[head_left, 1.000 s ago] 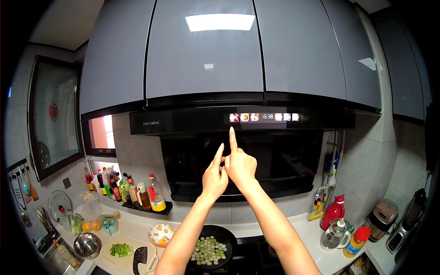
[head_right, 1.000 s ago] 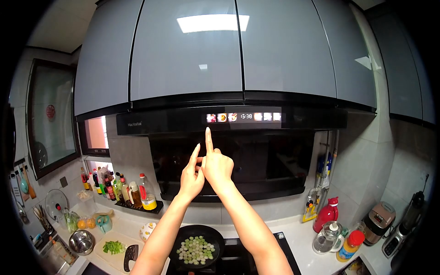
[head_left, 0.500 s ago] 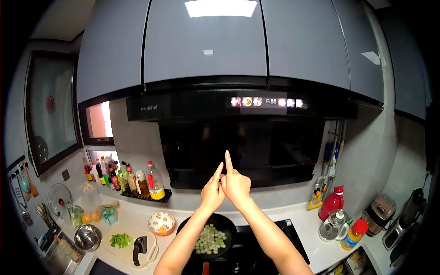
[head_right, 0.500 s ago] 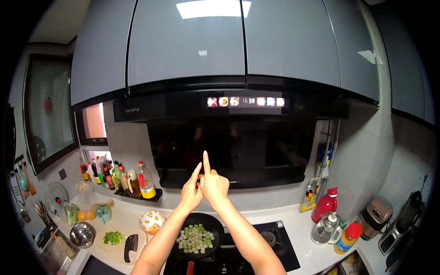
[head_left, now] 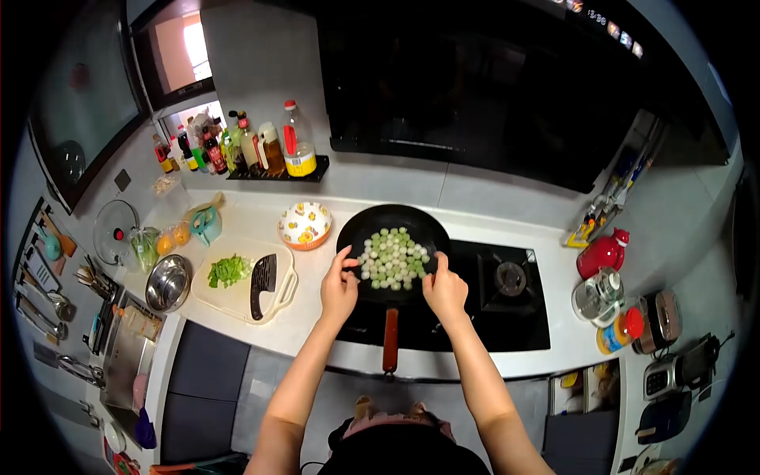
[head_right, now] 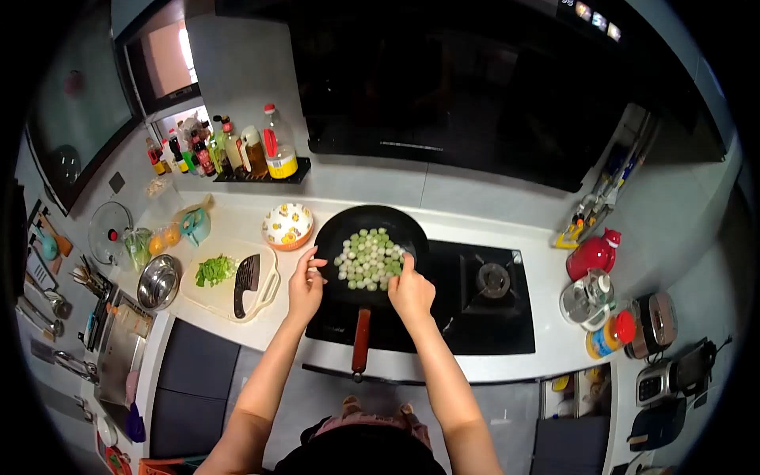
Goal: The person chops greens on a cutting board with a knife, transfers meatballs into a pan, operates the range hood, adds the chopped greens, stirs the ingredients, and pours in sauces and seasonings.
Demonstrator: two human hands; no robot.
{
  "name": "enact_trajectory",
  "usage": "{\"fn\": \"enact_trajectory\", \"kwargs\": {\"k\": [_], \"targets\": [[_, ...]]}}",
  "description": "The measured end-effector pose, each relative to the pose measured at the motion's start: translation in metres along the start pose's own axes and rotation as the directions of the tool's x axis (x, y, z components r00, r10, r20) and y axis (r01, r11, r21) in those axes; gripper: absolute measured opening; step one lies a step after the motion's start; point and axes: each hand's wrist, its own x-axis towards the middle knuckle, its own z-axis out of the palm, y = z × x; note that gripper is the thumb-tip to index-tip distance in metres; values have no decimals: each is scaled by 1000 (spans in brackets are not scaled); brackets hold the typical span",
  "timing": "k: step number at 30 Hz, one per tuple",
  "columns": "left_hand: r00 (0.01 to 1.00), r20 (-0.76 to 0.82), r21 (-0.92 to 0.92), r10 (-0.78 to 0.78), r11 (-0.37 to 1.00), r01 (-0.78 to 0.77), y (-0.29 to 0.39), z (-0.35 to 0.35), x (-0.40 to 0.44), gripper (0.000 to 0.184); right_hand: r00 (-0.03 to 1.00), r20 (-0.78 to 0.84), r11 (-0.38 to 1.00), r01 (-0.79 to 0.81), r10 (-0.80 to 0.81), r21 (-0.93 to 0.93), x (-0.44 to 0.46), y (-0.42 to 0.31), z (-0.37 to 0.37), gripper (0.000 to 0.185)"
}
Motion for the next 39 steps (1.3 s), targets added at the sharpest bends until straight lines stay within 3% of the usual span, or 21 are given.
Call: {"fn": "enact_trajectory", "kwargs": {"k": [4,7,9,12,15,18,30,33,35,37,39], "targets": [[989,-8,-17,-150,989,150,-47,-15,-41,53,998,36,999,-46,45,15,-48,-3,34,11],[980,17,-52,-201,978,201,-73,-14,-63,53,968,236,994,-70,88,-85,-77,-11,55,40],[977,33,-52,-211,976,212,-84,-12,-76,54,874,448,980,-140,190,-141,-87,-24,53,57],[966,66,-35,-248,967,251,-88,-8,-95,53,806,570,981,-195,161,-2,-109,-33,56,72],[958,85,-29,-275,960,278,-80,-8,-111,51,841,519,956,-259,154,137,-116,-33,64,47],[966,71,-24,-248,968,250,-79,-12,-125,52,813,549,946,-302,194,113,-111,-36,66,39],[944,28,49,-329,944,327,-48,-30,-174,48,775,597,940,-328,209,96,-109,-34,60,45],[938,16,66,-347,936,345,-47,-34,-184,48,895,410,984,-175,174,-35,-121,-44,60,50],[931,18,63,-364,930,362,-44,-40,-184,48,980,201,1000,-12,9,14,-126,-56,57,50],[940,-3,56,-341,938,341,-45,-47,-183,49,979,-81,980,193,-188,48,-127,-72,60,49],[945,-36,48,-324,944,325,-47,-58,-181,49,969,-51,957,245,-240,153,-128,-99,66,42]]}}
